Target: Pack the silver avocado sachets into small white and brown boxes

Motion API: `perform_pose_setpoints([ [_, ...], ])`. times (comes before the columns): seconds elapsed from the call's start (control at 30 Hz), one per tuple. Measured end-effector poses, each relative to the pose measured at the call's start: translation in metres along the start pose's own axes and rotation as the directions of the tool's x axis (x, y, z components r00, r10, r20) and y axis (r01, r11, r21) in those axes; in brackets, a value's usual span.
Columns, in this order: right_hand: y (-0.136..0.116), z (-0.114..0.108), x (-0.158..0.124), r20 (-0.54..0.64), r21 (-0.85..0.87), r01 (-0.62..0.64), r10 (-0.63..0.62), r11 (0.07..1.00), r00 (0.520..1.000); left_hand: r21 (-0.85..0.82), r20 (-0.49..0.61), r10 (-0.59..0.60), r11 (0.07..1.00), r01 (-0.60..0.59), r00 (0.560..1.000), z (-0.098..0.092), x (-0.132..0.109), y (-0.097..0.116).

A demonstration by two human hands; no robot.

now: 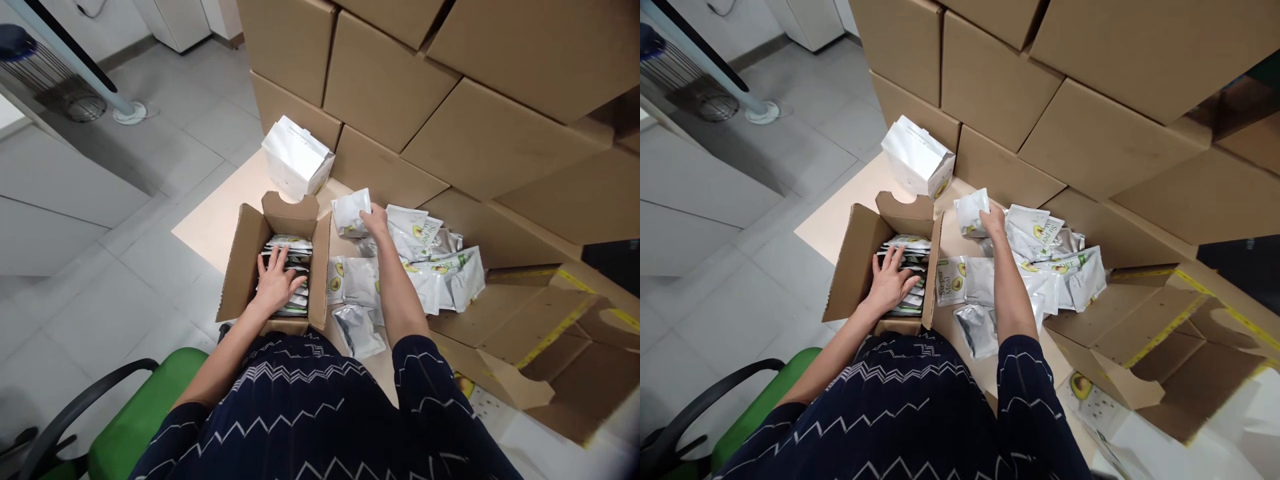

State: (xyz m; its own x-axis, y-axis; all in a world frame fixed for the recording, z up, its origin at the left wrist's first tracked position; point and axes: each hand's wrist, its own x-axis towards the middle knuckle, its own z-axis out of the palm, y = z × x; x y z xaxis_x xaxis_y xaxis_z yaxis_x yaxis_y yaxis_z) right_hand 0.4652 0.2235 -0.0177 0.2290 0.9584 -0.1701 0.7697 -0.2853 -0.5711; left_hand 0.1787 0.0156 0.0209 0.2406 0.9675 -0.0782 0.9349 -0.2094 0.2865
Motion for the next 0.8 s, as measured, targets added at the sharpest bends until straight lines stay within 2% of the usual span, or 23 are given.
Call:
perform_pose_setpoints([
  [0.03, -0.006, -0.010, -0.009, -0.045, -0.007, 0.098, -0.098, 0.995, 0.994, 0.004, -0.002, 0.003, 1.000, -0.003, 1.000, 0.000, 0.000, 0.000],
  [0.1, -0.021, -0.033, -0.032, -0.161, 0.001, 0.265, -0.262, 0.964, 0.952, 0.009, -0.012, 0.011, 1.000, -0.011, 1.000, 0.001, -0.001, -0.001],
  [0.23, -0.059, -0.080, -0.091, -0.401, 0.145, 0.506, -0.417, 0.850, 0.816, 0.000, -0.031, 0.026, 1.000, -0.026, 0.999, 0.004, -0.001, -0.002],
  [0.3, -0.078, -0.095, -0.117, -0.432, 0.188, 0.603, -0.486, 0.776, 0.760, -0.001, -0.037, 0.025, 1.000, -0.025, 0.999, 0.005, 0.000, -0.003],
  [0.33, -0.088, -0.098, -0.127, -0.412, 0.191, 0.647, -0.538, 0.738, 0.736, 0.001, -0.039, 0.025, 1.000, -0.025, 0.999, 0.005, 0.000, -0.003],
  [0.37, -0.096, -0.099, -0.135, -0.366, 0.183, 0.690, -0.602, 0.701, 0.709, 0.004, -0.040, 0.025, 1.000, -0.025, 0.999, 0.005, 0.000, -0.003],
  [0.43, -0.112, -0.089, -0.143, -0.203, 0.140, 0.769, -0.742, 0.624, 0.639, 0.012, -0.041, 0.031, 0.999, -0.030, 0.999, 0.005, 0.000, -0.002],
  [0.5, -0.127, -0.070, -0.144, 0.032, 0.046, 0.824, -0.825, 0.565, 0.564, 0.015, -0.050, 0.037, 0.999, -0.036, 0.998, 0.006, -0.001, -0.002],
  [0.53, -0.134, -0.059, -0.142, 0.158, -0.025, 0.838, -0.826, 0.545, 0.542, 0.014, -0.060, 0.037, 0.999, -0.036, 0.998, 0.006, -0.002, -0.002],
  [0.6, -0.148, -0.035, -0.137, 0.392, -0.188, 0.837, -0.742, 0.513, 0.543, 0.004, -0.090, 0.029, 1.000, -0.029, 0.995, 0.006, -0.004, -0.001],
  [0.67, -0.162, -0.015, -0.130, 0.577, -0.330, 0.811, -0.576, 0.484, 0.579, -0.015, -0.123, 0.008, 1.000, -0.010, 0.992, 0.006, -0.005, 0.000],
  [0.73, -0.173, 0.000, -0.123, 0.685, -0.410, 0.784, -0.410, 0.466, 0.602, -0.035, -0.144, -0.012, 0.999, 0.007, 0.990, 0.005, -0.007, 0.001],
  [0.8, -0.183, 0.012, -0.116, 0.740, -0.436, 0.776, -0.309, 0.455, 0.597, -0.042, -0.148, -0.021, 0.999, 0.015, 0.989, 0.005, -0.007, 0.002],
])
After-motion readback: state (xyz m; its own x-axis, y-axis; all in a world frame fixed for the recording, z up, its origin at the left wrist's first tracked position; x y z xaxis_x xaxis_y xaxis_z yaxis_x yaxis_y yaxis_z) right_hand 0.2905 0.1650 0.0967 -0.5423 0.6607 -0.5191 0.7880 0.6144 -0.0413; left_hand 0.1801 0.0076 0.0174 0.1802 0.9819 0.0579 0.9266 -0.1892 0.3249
